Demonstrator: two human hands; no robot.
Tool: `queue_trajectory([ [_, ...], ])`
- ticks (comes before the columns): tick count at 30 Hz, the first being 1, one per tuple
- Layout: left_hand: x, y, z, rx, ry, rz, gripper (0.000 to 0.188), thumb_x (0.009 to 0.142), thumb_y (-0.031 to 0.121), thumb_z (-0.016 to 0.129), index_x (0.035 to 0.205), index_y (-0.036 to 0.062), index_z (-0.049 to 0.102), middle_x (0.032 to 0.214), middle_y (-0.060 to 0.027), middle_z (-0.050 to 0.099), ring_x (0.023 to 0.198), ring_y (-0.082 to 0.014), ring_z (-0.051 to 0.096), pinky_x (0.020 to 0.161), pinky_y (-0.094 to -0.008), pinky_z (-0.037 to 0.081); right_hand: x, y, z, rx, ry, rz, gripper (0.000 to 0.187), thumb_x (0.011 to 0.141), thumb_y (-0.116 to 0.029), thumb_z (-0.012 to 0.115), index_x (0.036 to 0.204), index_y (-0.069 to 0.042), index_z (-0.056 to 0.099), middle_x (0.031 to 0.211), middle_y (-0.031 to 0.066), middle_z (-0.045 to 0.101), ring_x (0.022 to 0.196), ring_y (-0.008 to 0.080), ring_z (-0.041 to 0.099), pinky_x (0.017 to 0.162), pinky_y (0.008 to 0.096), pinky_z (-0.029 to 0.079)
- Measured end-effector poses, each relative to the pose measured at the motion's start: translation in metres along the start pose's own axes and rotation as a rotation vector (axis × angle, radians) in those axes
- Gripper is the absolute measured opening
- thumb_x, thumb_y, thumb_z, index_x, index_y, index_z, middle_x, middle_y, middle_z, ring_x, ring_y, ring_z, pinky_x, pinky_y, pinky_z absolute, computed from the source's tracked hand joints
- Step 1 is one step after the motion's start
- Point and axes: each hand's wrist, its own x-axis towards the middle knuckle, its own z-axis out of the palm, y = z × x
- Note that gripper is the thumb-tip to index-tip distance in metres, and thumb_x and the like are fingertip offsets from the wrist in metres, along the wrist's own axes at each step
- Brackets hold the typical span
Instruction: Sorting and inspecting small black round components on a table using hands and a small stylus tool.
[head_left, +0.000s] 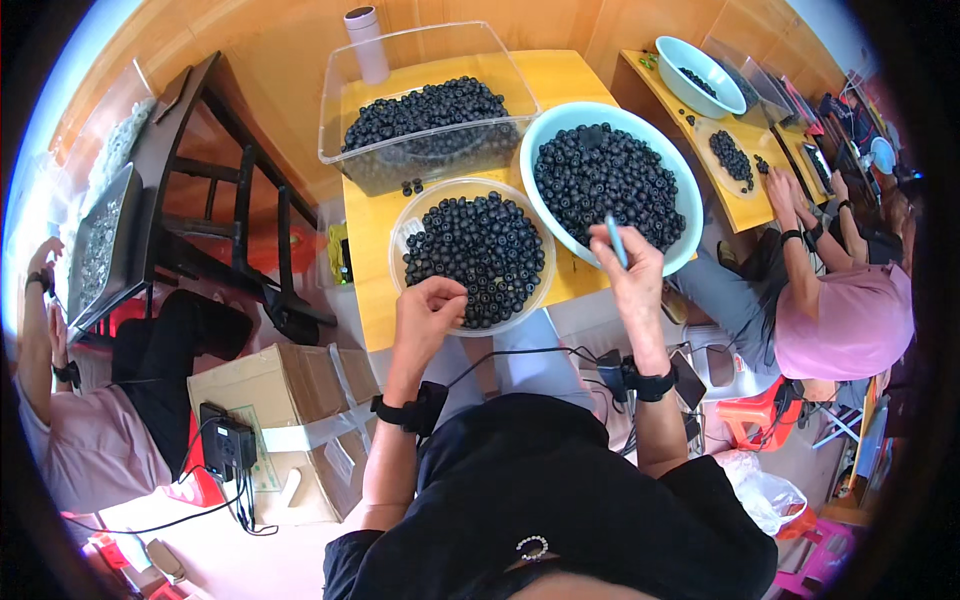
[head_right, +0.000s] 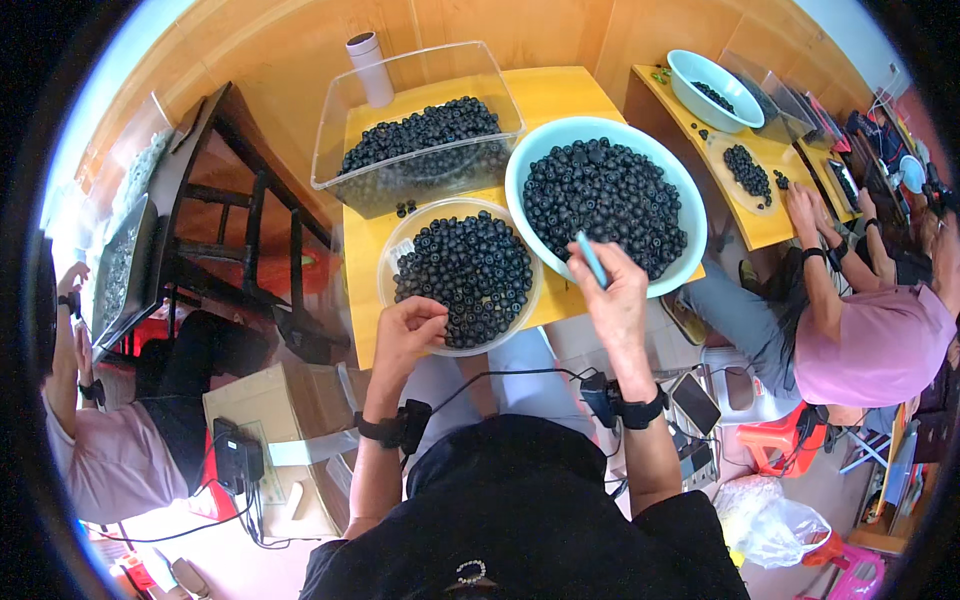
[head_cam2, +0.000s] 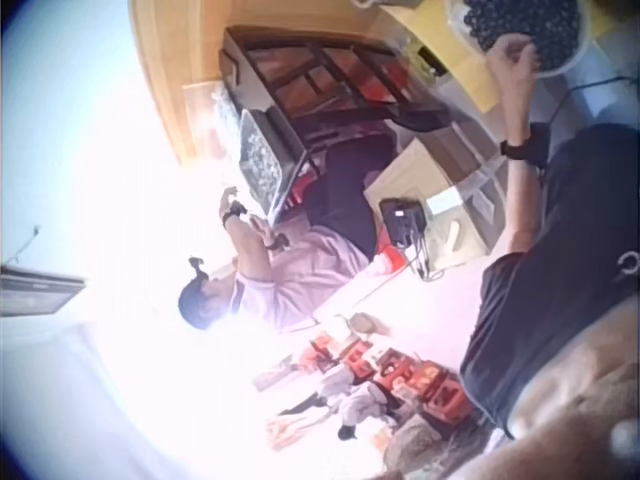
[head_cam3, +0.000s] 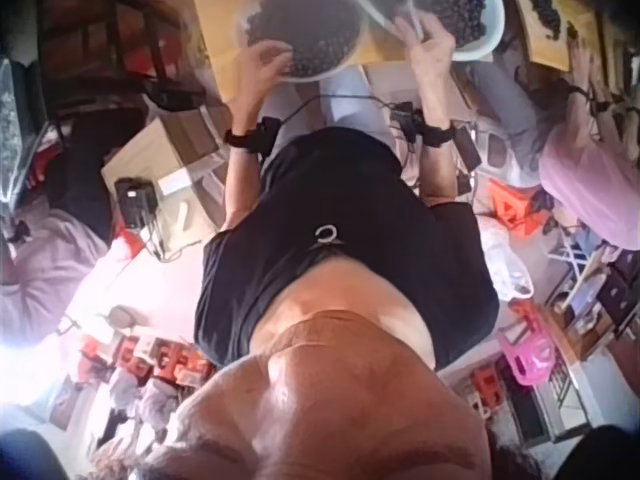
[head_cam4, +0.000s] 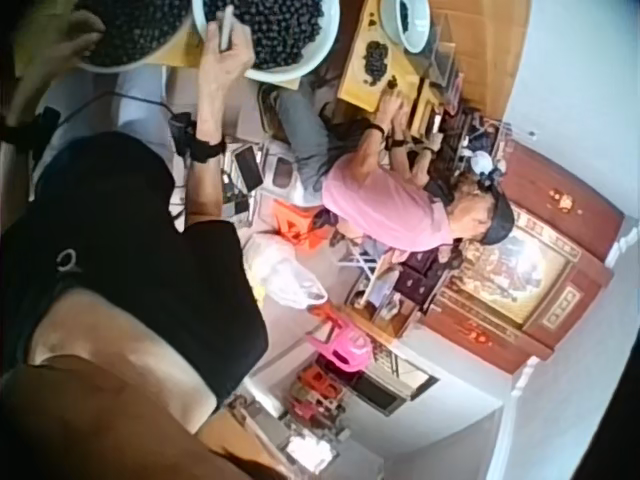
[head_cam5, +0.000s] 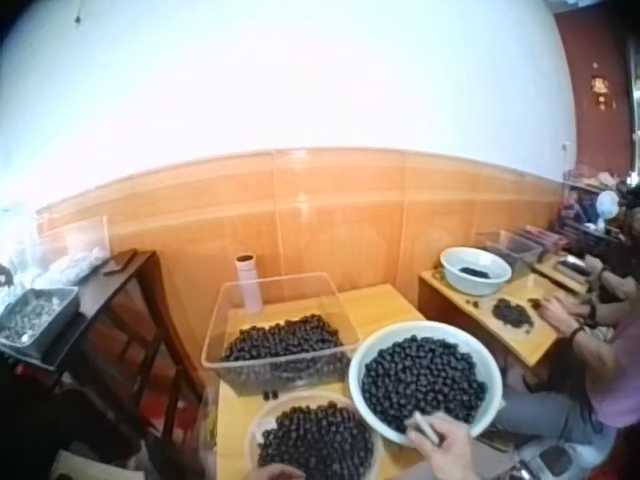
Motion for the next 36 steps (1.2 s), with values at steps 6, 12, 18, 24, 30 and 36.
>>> queue_trajectory([
  [6, 0.009, 0.003, 0.036, 0.436, -0.116, 0.118, 0.018, 0.07, 0.002, 0.067, 0.088, 0.0006, 0.066, 0.072, -0.0104, 0.064, 0.061, -0.0156, 0.061, 0.06, -0.0294, 0.05, -0.019, -0.004, 0.008, -0.057, -0.054, 0.119, 0.014, 0.08, -0.003, 0.064, 0.093, 0.0, 0.067, 0.073, 0.0028, 0.057, 0.062, 0.0077, 0.048, 0.056, 0.023, 0.037],
  [12, 0.013, 0.0, 0.056, 0.833, -0.19, 0.373, 0.019, 0.067, 0.0, 0.065, 0.085, 0.0016, 0.063, 0.084, -0.0162, 0.057, 0.077, -0.0361, 0.06, 0.069, -0.0428, 0.049, -0.026, -0.003, 0.01, -0.081, -0.081, 0.135, 0.014, 0.08, -0.004, 0.064, 0.093, 0.0, 0.067, 0.071, 0.0034, 0.059, 0.058, 0.007, 0.047, 0.052, 0.0236, 0.036],
  [18, 0.014, -0.005, 0.062, 0.917, -0.159, 0.397, 0.017, 0.069, 0.0, 0.063, 0.084, 0.0027, 0.057, 0.082, -0.0154, 0.054, 0.08, -0.0378, 0.056, 0.07, -0.0445, 0.045, -0.03, 0.001, 0.013, -0.079, -0.101, 0.15, 0.015, 0.079, -0.004, 0.065, 0.094, -0.001, 0.068, 0.069, 0.0031, 0.061, 0.057, 0.0053, 0.044, 0.05, 0.0236, 0.035],
  [24, 0.018, -0.007, 0.05, 0.769, -0.147, 0.437, 0.016, 0.074, 0.0, 0.061, 0.089, 0.0011, 0.056, 0.083, -0.0161, 0.059, 0.075, -0.0333, 0.061, 0.066, -0.0404, 0.049, -0.032, 0.0, 0.015, -0.036, -0.097, 0.123, 0.016, 0.079, -0.005, 0.065, 0.095, 0.0, 0.068, 0.07, 0.0042, 0.062, 0.058, 0.0055, 0.046, 0.052, 0.0232, 0.037],
  [30, 0.01, 0.012, 0.02, -0.328, -0.271, -0.117, 0.013, 0.087, 0.004, 0.058, 0.1, 0.0021, 0.057, 0.093, -0.004, 0.062, 0.077, -0.011, 0.062, 0.069, -0.0231, 0.052, -0.035, -0.008, 0.017, -0.081, -0.166, 0.186, 0.017, 0.079, -0.006, 0.065, 0.095, 0.0, 0.067, 0.067, 0.0048, 0.062, 0.059, 0.0061, 0.049, 0.053, 0.0245, 0.04],
  [36, 0.001, 0.009, 0.012, -0.74, -0.344, -0.127, 0.016, 0.086, 0.004, 0.059, 0.102, 0.0029, 0.056, 0.097, -0.0109, 0.064, 0.083, -0.0162, 0.065, 0.074, -0.0254, 0.056, -0.038, -0.033, 0.031, 0.022, -0.291, -0.018, 0.017, 0.08, -0.009, 0.066, 0.093, -0.001, 0.067, 0.07, 0.0061, 0.062, 0.055, 0.0099, 0.051, 0.05, 0.0256, 0.04],
])
